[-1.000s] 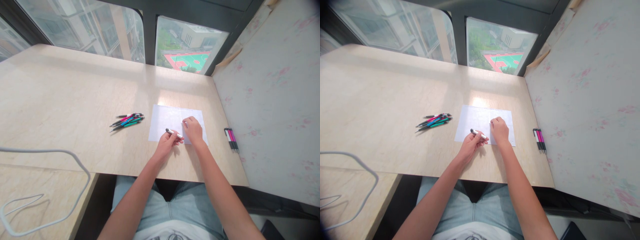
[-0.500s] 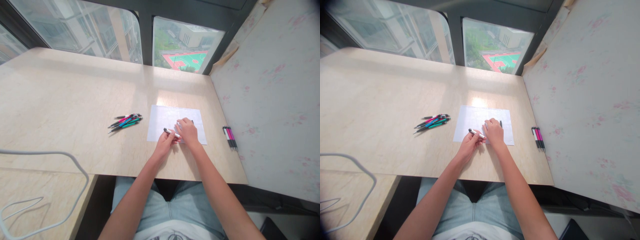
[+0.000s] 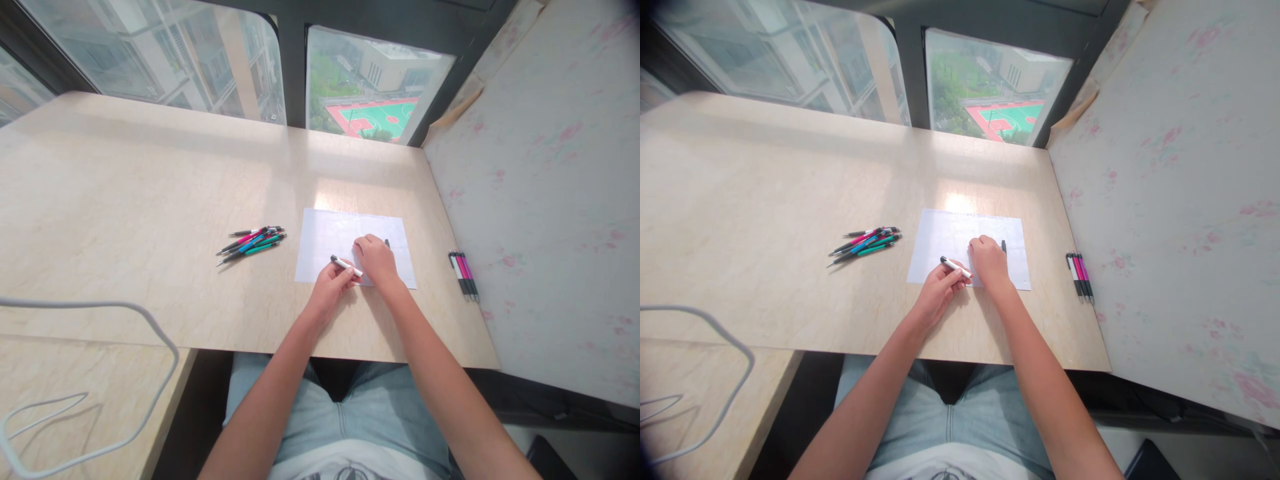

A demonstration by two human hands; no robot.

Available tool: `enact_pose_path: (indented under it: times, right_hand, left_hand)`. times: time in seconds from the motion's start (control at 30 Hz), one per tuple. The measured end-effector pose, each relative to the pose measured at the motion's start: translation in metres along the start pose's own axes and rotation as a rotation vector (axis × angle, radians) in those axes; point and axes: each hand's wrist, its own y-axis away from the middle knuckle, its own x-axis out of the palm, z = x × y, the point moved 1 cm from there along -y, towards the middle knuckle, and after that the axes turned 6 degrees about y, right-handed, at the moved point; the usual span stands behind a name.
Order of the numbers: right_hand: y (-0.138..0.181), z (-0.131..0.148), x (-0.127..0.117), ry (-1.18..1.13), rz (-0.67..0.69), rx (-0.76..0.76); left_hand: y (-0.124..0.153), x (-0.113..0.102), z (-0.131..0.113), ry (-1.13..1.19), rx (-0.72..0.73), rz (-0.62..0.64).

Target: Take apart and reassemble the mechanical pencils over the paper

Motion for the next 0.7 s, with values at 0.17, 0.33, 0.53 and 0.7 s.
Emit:
enact_pose_path:
  times: [0.17, 0.33, 0.53, 0.7]
  right_hand:
    - [0.015, -0.007, -0.006, -0.491, -0.07, 0.084]
    - [0.057, 0.0, -0.008, -1.252, -0.03, 0.329]
    - [0.087, 0.022, -0.007, -1.525, -0.123, 0.481]
    - [0.091, 0.027, -0.008, -1.476, -0.198, 0.485]
  left_hand:
    - [-0.002, -0.005, -0.001, 0.047, 0.01, 0.001]
    - [-0.002, -0.006, -0.003, 0.133, -0.007, -0.045]
    - [-0.001, -0.004, -0.004, 0.148, -0.002, -0.058]
    - [-0.002, -0.006, -0.003, 0.139, -0.01, -0.052]
